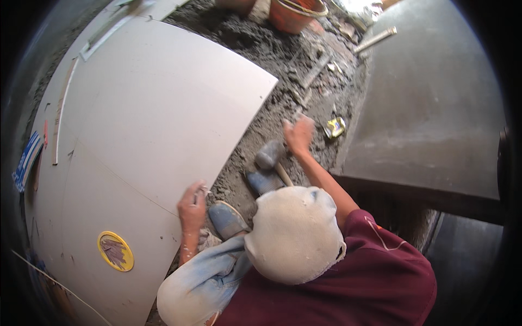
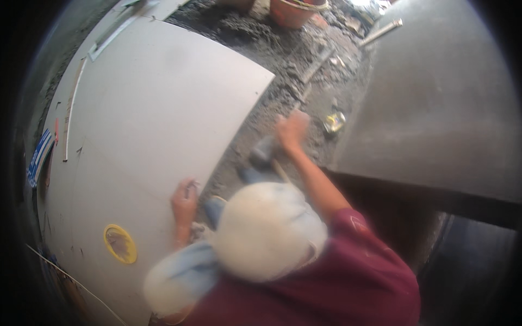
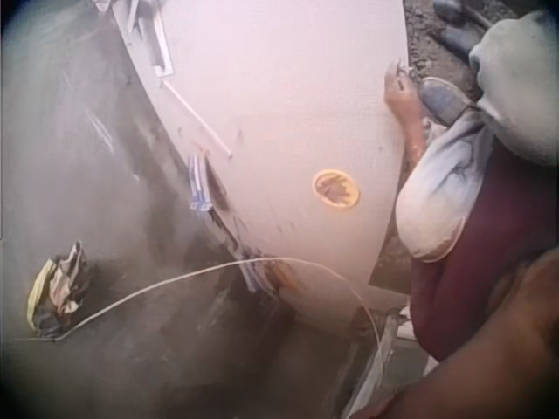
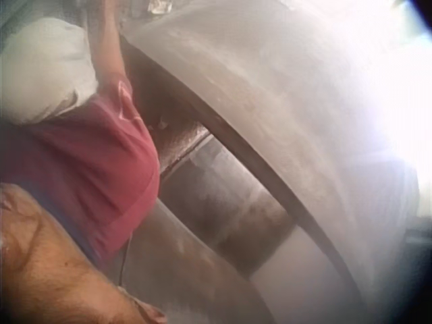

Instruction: The person spreads cement on the floor using a trowel, places a large tile onto the cement, and uses a rubber mallet to tap the tile into place. The person then wipes the tile surface with a cloth.

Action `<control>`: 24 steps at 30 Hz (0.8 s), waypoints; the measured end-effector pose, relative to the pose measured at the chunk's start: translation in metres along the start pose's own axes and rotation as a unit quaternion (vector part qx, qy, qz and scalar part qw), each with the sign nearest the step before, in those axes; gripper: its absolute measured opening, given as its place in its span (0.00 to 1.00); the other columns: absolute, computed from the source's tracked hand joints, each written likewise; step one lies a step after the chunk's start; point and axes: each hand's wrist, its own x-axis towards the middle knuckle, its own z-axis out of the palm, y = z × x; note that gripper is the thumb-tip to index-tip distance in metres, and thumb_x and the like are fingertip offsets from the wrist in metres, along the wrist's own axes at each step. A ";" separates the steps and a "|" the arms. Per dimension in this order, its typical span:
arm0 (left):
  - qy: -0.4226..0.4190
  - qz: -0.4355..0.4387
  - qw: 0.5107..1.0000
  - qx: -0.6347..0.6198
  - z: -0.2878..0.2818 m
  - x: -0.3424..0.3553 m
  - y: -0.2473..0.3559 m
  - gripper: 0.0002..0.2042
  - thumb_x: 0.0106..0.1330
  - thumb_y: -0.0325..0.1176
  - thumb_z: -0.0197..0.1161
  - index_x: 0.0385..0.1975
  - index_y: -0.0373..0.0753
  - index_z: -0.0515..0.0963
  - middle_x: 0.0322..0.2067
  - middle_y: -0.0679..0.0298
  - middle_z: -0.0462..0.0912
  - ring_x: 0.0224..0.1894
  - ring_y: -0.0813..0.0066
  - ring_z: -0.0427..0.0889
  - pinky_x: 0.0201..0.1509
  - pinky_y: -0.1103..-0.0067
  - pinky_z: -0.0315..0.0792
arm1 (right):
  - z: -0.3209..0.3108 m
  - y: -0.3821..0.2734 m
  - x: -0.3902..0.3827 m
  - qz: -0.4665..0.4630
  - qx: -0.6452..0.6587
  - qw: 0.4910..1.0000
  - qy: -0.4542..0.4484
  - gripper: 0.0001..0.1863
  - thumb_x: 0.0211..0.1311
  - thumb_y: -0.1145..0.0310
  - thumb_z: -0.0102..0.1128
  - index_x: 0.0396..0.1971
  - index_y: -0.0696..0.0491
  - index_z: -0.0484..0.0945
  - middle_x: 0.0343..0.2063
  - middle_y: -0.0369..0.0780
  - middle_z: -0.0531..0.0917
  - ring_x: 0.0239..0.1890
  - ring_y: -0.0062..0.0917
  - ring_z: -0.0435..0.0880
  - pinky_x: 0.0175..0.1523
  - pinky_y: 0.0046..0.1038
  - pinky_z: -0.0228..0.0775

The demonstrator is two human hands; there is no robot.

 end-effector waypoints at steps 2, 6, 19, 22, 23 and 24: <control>-0.033 -0.054 0.996 -0.060 0.004 -0.001 0.009 0.11 0.67 0.20 0.57 0.44 0.36 0.84 0.31 0.58 0.85 0.31 0.73 0.85 0.37 0.76 0.78 | 0.023 0.049 0.024 0.149 -0.022 0.988 0.015 0.30 0.60 0.50 0.65 0.49 0.62 0.75 0.48 0.55 0.77 0.56 0.51 0.74 0.59 0.47 0.68; -0.122 -0.167 0.972 -0.113 -0.013 -0.018 0.014 0.12 0.67 0.18 0.55 0.43 0.33 0.85 0.31 0.62 0.85 0.29 0.78 0.84 0.36 0.79 0.78 | 0.066 0.124 0.065 0.197 0.070 0.959 -0.192 0.28 0.60 0.55 0.62 0.52 0.62 0.78 0.49 0.55 0.82 0.53 0.47 0.82 0.55 0.43 0.72; -0.228 -0.302 0.921 -0.093 -0.039 -0.136 -0.045 0.10 0.69 0.29 0.61 0.44 0.33 0.84 0.36 0.62 0.88 0.37 0.79 0.86 0.45 0.80 0.80 | -0.097 0.031 0.117 0.289 0.688 0.664 -0.052 0.16 0.73 0.56 0.53 0.47 0.54 0.68 0.30 0.40 0.76 0.33 0.25 0.79 0.33 0.31 0.76; -0.158 -0.316 0.935 -0.027 -0.051 -0.154 -0.038 0.10 0.69 0.30 0.62 0.45 0.33 0.84 0.36 0.62 0.88 0.37 0.79 0.86 0.45 0.80 0.80 | -0.056 0.049 0.095 0.458 0.676 0.568 -0.104 0.15 0.73 0.57 0.54 0.46 0.54 0.69 0.32 0.41 0.77 0.36 0.27 0.81 0.38 0.31 0.77; -0.127 -0.322 0.938 -0.015 -0.052 -0.159 -0.033 0.10 0.69 0.30 0.62 0.45 0.33 0.84 0.36 0.62 0.88 0.38 0.79 0.86 0.45 0.80 0.80 | -0.047 0.050 0.089 0.421 0.651 0.621 -0.113 0.16 0.73 0.57 0.55 0.46 0.55 0.70 0.33 0.41 0.77 0.36 0.27 0.81 0.39 0.31 0.77; -0.098 -0.328 0.939 -0.005 -0.052 -0.162 -0.027 0.10 0.69 0.31 0.63 0.45 0.33 0.84 0.36 0.62 0.88 0.38 0.79 0.85 0.45 0.80 0.80 | -0.045 0.052 0.078 0.380 0.622 0.675 -0.116 0.17 0.72 0.57 0.55 0.47 0.55 0.70 0.34 0.42 0.78 0.36 0.27 0.82 0.39 0.30 0.77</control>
